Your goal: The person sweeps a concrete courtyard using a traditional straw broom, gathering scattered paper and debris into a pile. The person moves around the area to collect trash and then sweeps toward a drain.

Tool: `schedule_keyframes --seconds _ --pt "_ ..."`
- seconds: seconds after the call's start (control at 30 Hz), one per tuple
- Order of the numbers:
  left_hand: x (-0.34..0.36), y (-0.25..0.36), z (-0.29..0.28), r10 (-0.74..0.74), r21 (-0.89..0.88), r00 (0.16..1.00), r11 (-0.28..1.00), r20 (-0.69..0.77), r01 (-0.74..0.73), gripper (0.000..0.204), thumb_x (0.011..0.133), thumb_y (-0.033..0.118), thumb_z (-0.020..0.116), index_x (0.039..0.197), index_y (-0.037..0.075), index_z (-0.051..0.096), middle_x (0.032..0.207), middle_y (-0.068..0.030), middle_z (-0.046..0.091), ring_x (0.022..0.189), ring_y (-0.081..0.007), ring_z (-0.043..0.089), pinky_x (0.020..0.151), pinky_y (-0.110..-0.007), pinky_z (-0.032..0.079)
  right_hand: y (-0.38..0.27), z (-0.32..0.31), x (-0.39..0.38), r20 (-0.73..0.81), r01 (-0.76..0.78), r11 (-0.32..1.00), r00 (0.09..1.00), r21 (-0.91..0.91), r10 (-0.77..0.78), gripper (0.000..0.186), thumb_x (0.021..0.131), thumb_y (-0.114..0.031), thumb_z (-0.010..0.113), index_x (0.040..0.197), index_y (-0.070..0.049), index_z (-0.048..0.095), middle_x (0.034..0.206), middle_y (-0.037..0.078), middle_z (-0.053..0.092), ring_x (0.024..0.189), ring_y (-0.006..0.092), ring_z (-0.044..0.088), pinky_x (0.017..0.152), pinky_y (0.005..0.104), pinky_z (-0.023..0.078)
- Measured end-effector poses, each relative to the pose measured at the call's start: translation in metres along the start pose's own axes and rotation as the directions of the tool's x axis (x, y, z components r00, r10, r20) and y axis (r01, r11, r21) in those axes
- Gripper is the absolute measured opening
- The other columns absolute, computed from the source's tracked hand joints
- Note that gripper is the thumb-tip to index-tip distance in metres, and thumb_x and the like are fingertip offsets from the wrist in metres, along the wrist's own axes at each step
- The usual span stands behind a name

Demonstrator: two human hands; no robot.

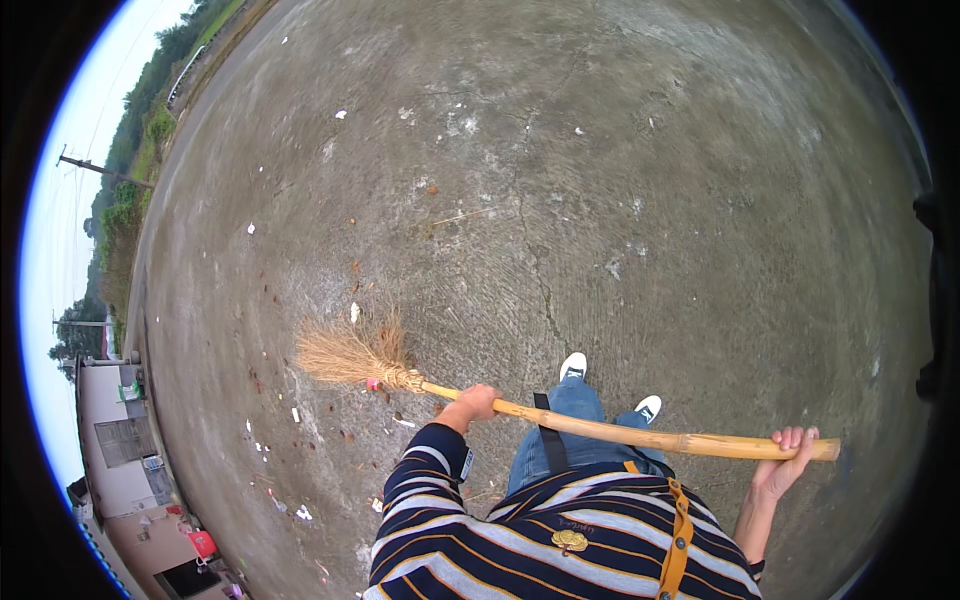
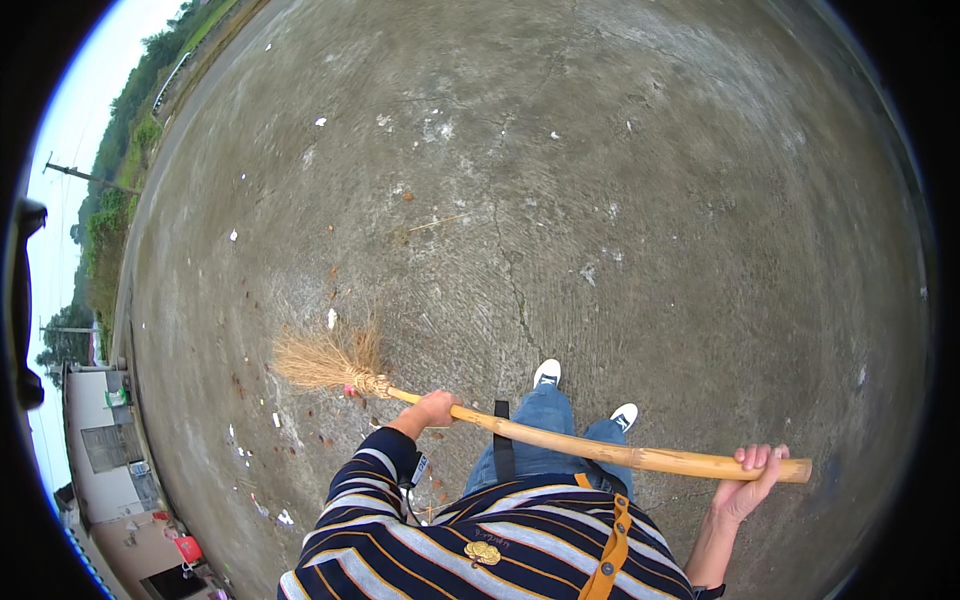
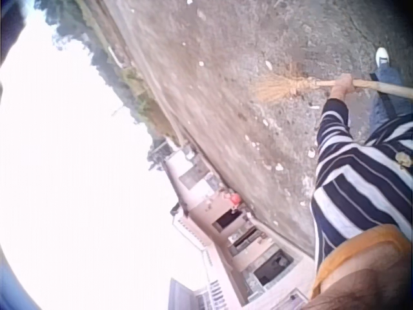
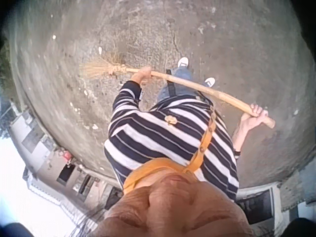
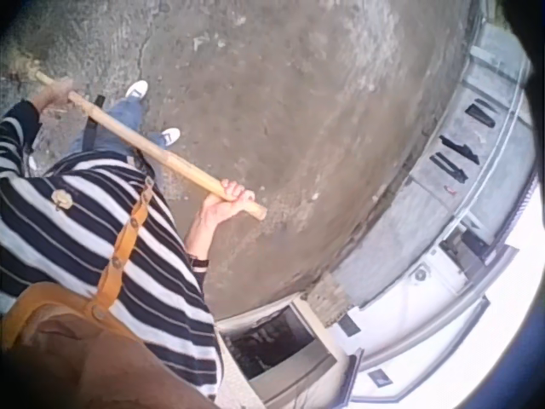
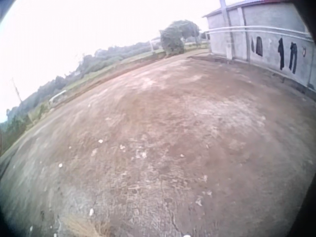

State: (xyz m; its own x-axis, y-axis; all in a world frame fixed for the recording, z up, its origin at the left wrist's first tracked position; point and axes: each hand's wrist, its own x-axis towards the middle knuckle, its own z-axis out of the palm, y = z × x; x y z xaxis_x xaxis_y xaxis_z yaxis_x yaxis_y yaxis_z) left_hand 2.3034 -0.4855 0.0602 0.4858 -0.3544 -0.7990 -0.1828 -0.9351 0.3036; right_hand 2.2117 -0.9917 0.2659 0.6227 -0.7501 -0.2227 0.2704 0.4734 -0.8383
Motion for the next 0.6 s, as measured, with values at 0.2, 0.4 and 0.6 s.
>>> schedule_keyframes --seconds 0.2,0.4,0.6 --pt "-0.057 -0.033 -0.03 -0.088 0.054 0.987 0.995 0.131 0.082 0.033 0.074 0.036 0.067 0.105 0.023 0.067 0.093 -0.0118 0.068 0.091 -0.0322 0.064 0.082 -0.044 0.05 0.038 0.024 0.02 -0.264 -0.19 0.976 0.952 -0.105 0.157 0.02 0.091 -0.026 0.061 0.085 -0.013 0.047 0.07 -0.002 0.045 0.064 0.0085 0.046 0.065 0.0274 0.045" --pt "-0.044 0.033 -0.095 0.141 0.056 0.983 0.989 -0.119 -0.135 0.024 0.075 0.03 0.063 0.096 0.02 0.067 0.083 -0.0147 0.067 0.084 -0.035 0.064 0.077 -0.046 0.049 -0.036 -0.006 0.05 -0.178 0.101 0.994 0.978 -0.028 -0.105 0.018 0.092 -0.026 0.059 0.086 -0.013 0.048 0.068 -0.004 0.041 0.061 0.0063 0.042 0.059 0.0241 0.044" --pt "0.022 0.153 -0.156 0.548 0.167 0.802 0.836 -0.238 -0.522 0.012 0.073 0.023 0.061 0.078 0.012 0.058 0.071 -0.0131 0.064 0.074 -0.0345 0.063 0.071 -0.047 0.047 -0.2 -0.066 -0.003 -0.02 0.499 0.857 0.865 0.128 -0.501 0.027 0.098 -0.021 0.048 0.115 -0.001 0.046 0.073 0.001 0.034 0.063 0.0092 0.037 0.061 0.022 0.041"
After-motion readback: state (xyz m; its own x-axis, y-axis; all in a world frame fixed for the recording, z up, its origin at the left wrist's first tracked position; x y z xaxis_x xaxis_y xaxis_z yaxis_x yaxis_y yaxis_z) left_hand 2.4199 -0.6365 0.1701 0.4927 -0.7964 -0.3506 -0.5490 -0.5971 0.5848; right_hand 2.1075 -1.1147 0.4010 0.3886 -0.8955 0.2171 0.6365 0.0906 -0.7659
